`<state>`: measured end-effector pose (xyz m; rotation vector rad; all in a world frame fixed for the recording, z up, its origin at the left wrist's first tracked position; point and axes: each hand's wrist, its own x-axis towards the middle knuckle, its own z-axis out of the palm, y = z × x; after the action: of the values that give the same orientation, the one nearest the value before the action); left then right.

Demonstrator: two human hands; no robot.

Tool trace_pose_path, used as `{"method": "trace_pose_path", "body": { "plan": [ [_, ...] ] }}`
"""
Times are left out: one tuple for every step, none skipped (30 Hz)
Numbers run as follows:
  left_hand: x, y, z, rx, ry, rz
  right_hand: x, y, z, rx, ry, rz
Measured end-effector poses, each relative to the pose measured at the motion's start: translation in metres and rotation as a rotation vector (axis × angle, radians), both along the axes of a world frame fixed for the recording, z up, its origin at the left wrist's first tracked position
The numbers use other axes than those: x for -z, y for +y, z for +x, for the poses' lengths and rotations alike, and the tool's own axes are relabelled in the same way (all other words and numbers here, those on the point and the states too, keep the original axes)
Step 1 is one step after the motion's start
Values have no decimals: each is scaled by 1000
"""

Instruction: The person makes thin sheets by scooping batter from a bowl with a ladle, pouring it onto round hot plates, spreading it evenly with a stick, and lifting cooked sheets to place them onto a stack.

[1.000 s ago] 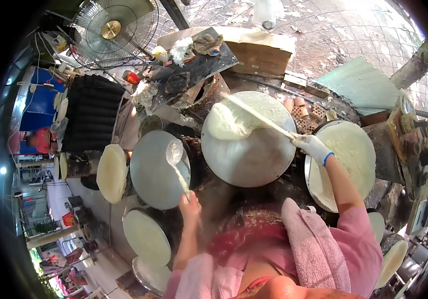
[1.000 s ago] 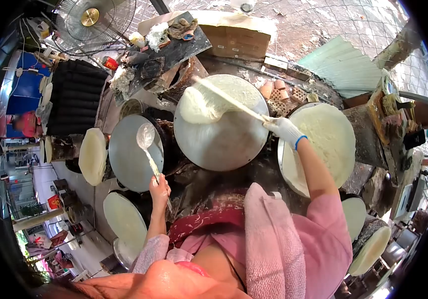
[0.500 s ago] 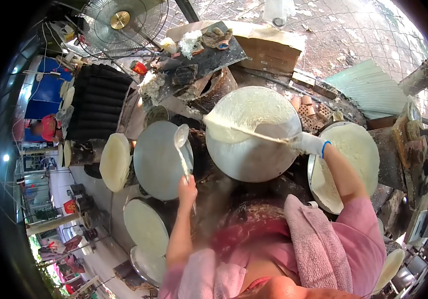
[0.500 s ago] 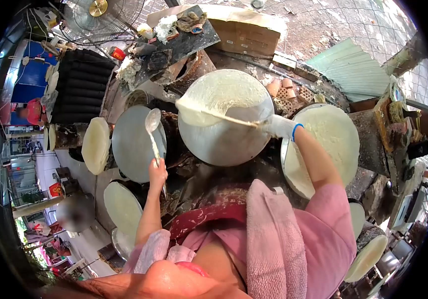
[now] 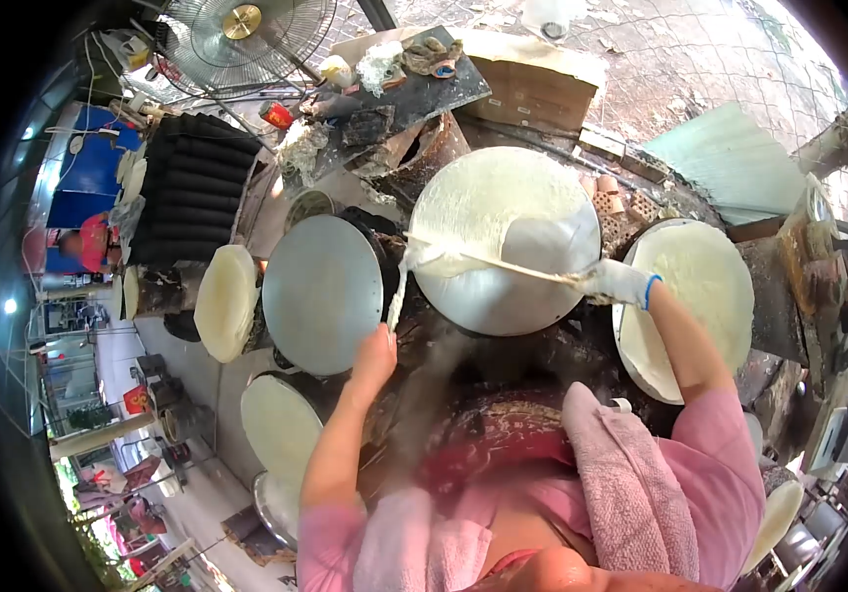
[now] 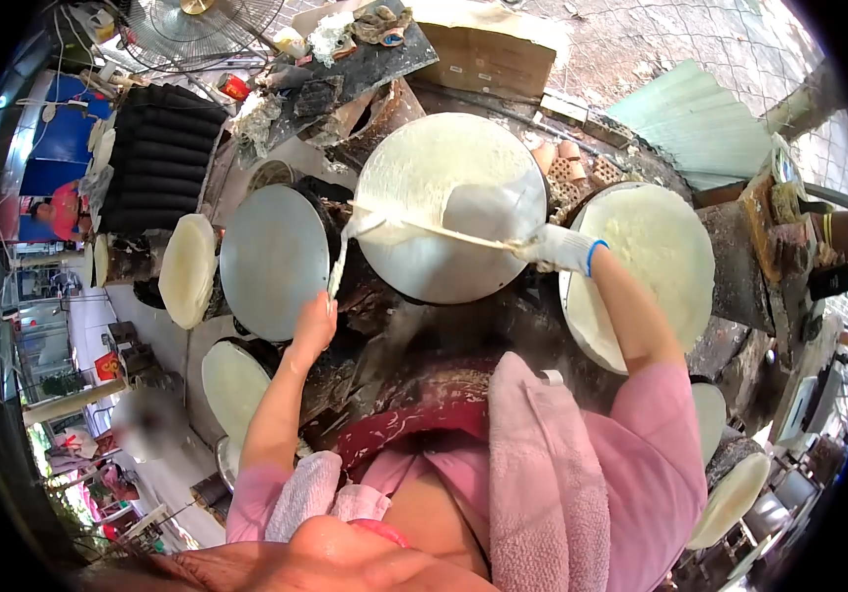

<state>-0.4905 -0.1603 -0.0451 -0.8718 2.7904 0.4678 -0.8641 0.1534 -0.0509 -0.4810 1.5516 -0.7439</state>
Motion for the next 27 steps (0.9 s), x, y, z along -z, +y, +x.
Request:
{"method": "trace_pose_path", "body": {
  "plan": [
    [-10,11,8,-25,-46,45,6,14,9,0,-27,-2],
    [-16,25,15,-49,-92,90,12,31,19,1,-53,-3],
    [-7,33,30,-30,-112,124,5,45,35,89,-66,25],
    [2,42,43,-55,-9,234,-3,59,53,178,-77,51],
    [12,50,47,-81,-80,296,9,77,75,264,-122,-31],
    [13,58,49,-96,-51,371,-37,72,104,466,-405,-6],
    [30,57,52,-6,64,431,-21,72,144,669,-501,-98],
    [45,52,56,84,181,493,4,66,179,872,-590,-197],
    [31,43,47,77,214,625,10,48,206,931,-636,-233],
    [3,34,33,68,244,759,17,23,231,987,-681,-270],
    [-20,29,27,29,298,778,36,-5,247,1034,-616,-279],
    [-33,20,28,-35,293,741,18,-34,255,921,-680,-308],
    [-31,9,37,-59,409,745,29,-73,272,1005,-514,-294],
    [-30,-3,46,-85,525,748,15,-109,280,987,-434,-210],
    [-37,-14,52,-134,587,779,27,-143,291,981,-353,-133],
    [-44,-25,59,-187,647,812,29,-174,304,985,-335,-186],
    [-46,-39,69,-336,631,1050,38,-200,314,942,-156,-103],
    [-64,-44,72,-406,643,1155,72,-215,323,924,82,-91],
    [-63,-50,79,-382,661,1099,105,-230,331,903,328,-48],
    [-61,-55,88,-360,679,1043,102,-234,337,907,457,43],
    [-60,-58,97,-379,655,1068,94,-230,341,957,455,127],
    [-58,-60,106,-400,630,1094,84,-222,343,1006,452,213],
    [-56,-61,115,-421,606,1119,71,-209,347,1063,401,228],
    [-53,-61,123,-430,602,1136,115,-195,351,1129,553,222],
    [-50,-61,129,-438,599,1151,124,-178,350,1181,506,218],
    [-48,-60,135,-446,596,1164,127,-165,348,1232,456,211],
    [-47,-57,139,-446,600,1161,109,-156,345,1295,343,180]
  ]
}}
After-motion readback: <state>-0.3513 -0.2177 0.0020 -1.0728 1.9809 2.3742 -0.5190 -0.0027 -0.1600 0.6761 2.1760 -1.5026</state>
